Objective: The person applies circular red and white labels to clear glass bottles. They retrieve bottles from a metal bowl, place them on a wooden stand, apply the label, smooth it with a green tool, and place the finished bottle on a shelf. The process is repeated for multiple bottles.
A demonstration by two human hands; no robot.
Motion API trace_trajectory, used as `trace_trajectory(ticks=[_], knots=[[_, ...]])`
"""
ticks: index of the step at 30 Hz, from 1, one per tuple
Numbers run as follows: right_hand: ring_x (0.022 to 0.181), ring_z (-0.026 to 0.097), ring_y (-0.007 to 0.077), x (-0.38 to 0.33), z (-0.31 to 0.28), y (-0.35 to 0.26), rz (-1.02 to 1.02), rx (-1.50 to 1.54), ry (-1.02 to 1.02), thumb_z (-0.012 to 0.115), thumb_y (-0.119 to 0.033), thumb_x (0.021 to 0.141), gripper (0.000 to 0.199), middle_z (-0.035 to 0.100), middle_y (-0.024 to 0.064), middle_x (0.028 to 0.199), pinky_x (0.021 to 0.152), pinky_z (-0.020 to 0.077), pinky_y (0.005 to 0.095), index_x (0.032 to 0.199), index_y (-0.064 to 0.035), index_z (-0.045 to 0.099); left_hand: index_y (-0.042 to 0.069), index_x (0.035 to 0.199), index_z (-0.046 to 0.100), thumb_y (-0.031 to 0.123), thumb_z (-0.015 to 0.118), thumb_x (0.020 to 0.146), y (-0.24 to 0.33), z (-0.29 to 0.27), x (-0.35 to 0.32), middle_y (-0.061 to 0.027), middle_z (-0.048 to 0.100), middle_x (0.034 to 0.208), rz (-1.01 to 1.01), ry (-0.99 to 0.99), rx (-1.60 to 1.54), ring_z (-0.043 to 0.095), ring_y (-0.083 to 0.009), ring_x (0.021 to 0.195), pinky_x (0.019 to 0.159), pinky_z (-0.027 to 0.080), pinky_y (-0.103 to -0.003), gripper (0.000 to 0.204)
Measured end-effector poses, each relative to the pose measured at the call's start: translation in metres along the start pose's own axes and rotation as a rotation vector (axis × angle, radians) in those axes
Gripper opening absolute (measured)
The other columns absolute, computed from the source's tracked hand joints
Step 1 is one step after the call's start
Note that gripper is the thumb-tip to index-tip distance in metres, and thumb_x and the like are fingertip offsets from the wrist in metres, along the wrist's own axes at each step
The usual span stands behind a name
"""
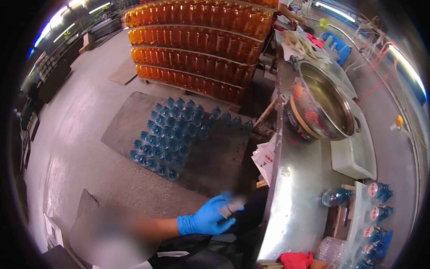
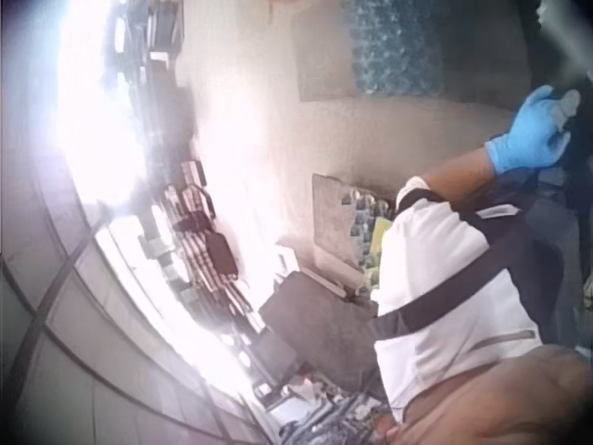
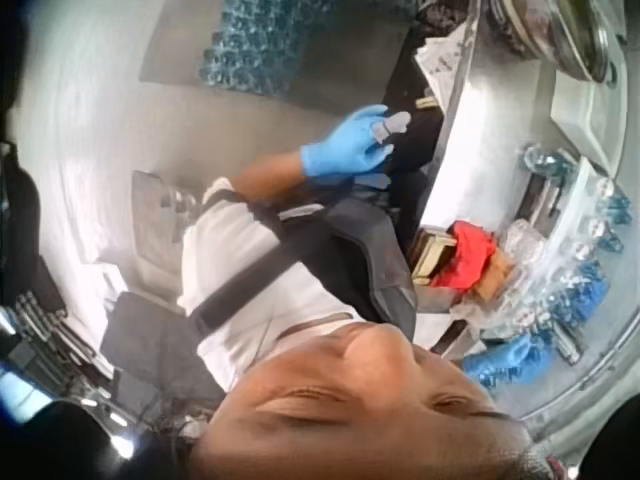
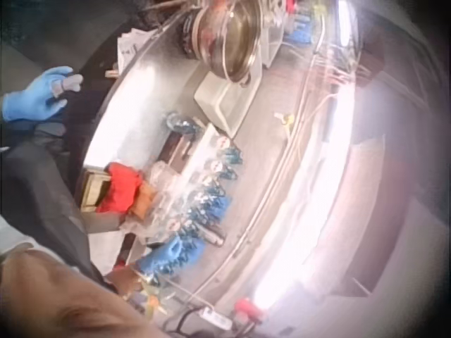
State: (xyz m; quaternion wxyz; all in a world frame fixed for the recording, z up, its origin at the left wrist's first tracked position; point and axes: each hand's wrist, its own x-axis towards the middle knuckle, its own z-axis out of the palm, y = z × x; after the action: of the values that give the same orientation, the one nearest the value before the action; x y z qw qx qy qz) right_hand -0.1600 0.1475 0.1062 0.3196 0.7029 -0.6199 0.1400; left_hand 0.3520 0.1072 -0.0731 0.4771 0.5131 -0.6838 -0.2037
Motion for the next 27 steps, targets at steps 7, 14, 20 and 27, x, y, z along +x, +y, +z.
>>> trace_trajectory(ticks=[7,14,20,27], knots=[[0.072,0.060,0.0298,-0.107,0.094,-0.076,0.295,0.018,-0.044,0.061,-0.024,0.086,0.023,0.064,0.0142,0.084,0.067,0.0507,0.0356,0.086,-0.0013,0.066,0.001,0.114,0.058,0.003,0.057,0.081,-0.120,-0.041,-0.095,-0.0159,0.064,0.092,-0.437,0.360,0.065,0.063,-0.0280,0.082,0.068,0.050,-0.032,0.033],[0.075,0.059,0.0329,-0.099,0.090,-0.105,0.215,-0.057,-0.057,0.057,-0.020,0.086,0.024,0.061,0.0172,0.084,0.069,0.0488,0.0410,0.094,0.0018,0.062,0.003,0.110,0.061,0.007,0.055,0.084,-0.218,-0.056,-0.169,-0.0150,0.065,0.102,-0.927,0.476,0.028,0.063,-0.0228,0.090,0.079,0.047,-0.029,0.027],[0.082,0.062,0.0273,-0.029,0.041,-0.124,0.150,-0.025,0.132,0.057,-0.025,0.090,0.028,0.064,0.0138,0.091,0.071,0.0517,0.0369,0.101,0.0001,0.061,0.006,0.099,0.063,0.008,0.059,0.078,-0.283,-0.063,-0.191,-0.0152,0.063,0.097,-0.821,0.520,0.264,0.060,-0.0325,0.094,0.082,0.048,-0.035,0.021],[0.082,0.059,0.0271,0.138,0.082,-0.260,-0.464,0.334,0.173,0.058,-0.012,0.088,0.020,0.062,0.0164,0.092,0.074,0.0502,0.0327,0.098,0.0057,0.061,0.004,0.096,0.061,0.006,0.062,0.072,-0.334,-0.058,-0.194,-0.0137,0.059,0.088,-0.704,0.508,0.419,0.056,-0.0345,0.086,0.076,0.046,-0.037,0.024]])
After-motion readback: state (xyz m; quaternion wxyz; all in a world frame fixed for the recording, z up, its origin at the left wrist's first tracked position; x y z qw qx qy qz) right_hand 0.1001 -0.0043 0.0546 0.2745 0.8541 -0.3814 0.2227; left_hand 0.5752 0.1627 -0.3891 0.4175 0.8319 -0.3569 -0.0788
